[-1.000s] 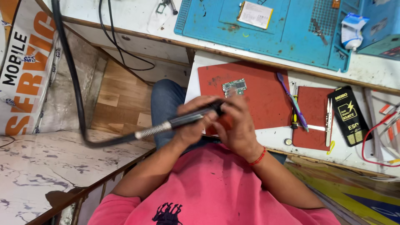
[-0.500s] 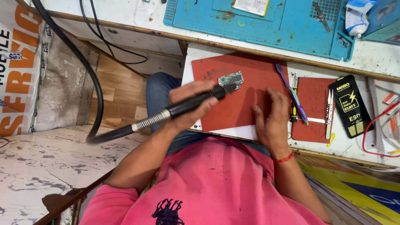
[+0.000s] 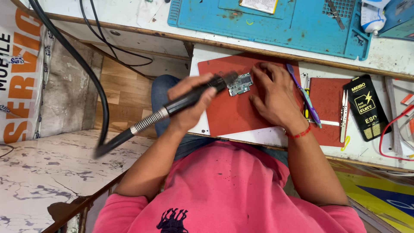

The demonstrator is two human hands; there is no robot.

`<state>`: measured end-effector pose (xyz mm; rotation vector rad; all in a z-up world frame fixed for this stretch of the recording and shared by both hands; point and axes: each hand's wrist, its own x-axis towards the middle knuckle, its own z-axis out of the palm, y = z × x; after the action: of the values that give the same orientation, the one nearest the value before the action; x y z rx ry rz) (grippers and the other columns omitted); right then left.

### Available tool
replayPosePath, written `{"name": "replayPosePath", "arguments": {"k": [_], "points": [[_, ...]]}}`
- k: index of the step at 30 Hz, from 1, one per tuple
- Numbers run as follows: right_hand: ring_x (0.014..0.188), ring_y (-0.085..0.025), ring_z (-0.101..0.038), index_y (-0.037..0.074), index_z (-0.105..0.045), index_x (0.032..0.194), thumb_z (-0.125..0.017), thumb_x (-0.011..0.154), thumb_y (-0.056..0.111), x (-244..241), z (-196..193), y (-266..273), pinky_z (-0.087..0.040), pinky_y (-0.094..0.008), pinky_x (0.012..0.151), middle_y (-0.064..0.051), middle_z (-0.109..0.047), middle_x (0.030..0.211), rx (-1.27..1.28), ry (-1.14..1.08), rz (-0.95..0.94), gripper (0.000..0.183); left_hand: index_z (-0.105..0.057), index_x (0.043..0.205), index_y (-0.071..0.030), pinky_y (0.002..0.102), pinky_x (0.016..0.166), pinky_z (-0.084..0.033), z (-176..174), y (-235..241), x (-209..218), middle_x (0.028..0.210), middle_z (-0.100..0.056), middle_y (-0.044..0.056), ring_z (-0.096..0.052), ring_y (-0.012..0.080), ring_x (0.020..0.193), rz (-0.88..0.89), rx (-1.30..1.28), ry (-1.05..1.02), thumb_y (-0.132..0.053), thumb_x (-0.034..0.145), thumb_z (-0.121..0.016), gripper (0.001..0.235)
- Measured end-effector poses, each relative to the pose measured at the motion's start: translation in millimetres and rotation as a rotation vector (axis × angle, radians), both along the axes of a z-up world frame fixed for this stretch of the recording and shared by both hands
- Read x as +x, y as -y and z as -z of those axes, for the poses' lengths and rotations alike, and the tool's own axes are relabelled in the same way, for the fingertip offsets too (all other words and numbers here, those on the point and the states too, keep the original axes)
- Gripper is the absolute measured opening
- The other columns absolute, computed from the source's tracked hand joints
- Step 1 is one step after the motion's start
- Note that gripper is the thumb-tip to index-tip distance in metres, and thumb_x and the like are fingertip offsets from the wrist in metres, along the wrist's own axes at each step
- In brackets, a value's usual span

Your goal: The person uses a heat gun to apply hot air to a small circuit board placed on a red mat, then switches to a toothbrush to scrub the board's surface. The person repeatedly scrubs different areas of the board while holding it steady with the other hand.

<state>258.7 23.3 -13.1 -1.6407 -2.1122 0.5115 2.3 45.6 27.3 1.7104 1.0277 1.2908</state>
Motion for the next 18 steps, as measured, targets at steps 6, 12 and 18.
{"name": "replayPosePath", "arguments": {"k": [6, 12, 18], "points": [[0.133, -0.044, -0.038, 0.016, -0.067, 0.135, -0.076, 0.082, 0.015, -4.7, 8.1, -0.6, -0.033, -0.057, 0.113, -0.018, -0.047, 0.147, 0.101, 0.050, 0.007, 0.053, -0.073, 0.116, -0.001, 0.031, 0.092, -0.060, 17.1, -3.0, -2.6, 0.111, -0.077, 0.014, -0.076, 0.0223, 0.101, 0.128, -0.090, 0.051, -0.019, 0.095, -0.077, 0.028], [0.132, -0.040, -0.044, 0.013, -0.071, 0.123, -0.077, 0.084, 0.014, -3.4, 12.9, 8.5, -0.037, -0.052, 0.114, -0.015, -0.053, 0.142, 0.103, -0.025, 0.074, 0.040, -0.072, 0.114, 0.000, 0.032, 0.094, -0.059, 47.0, 2.5, -6.4, 0.109, -0.077, 0.015, -0.075, 0.0219, 0.101, 0.092, -0.013, 0.088, -0.016, 0.094, -0.074, 0.025], [0.130, -0.039, -0.049, 0.012, -0.071, 0.124, -0.077, 0.084, 0.010, -5.7, 13.9, 5.1, -0.040, -0.051, 0.113, -0.016, -0.057, 0.137, 0.139, -0.040, 0.097, 0.040, -0.071, 0.113, 0.000, 0.035, 0.100, -0.057, 53.9, 0.8, -10.9, 0.112, -0.076, 0.015, -0.073, 0.0244, 0.106, 0.108, 0.037, 0.138, -0.017, 0.093, -0.077, 0.027]]}}
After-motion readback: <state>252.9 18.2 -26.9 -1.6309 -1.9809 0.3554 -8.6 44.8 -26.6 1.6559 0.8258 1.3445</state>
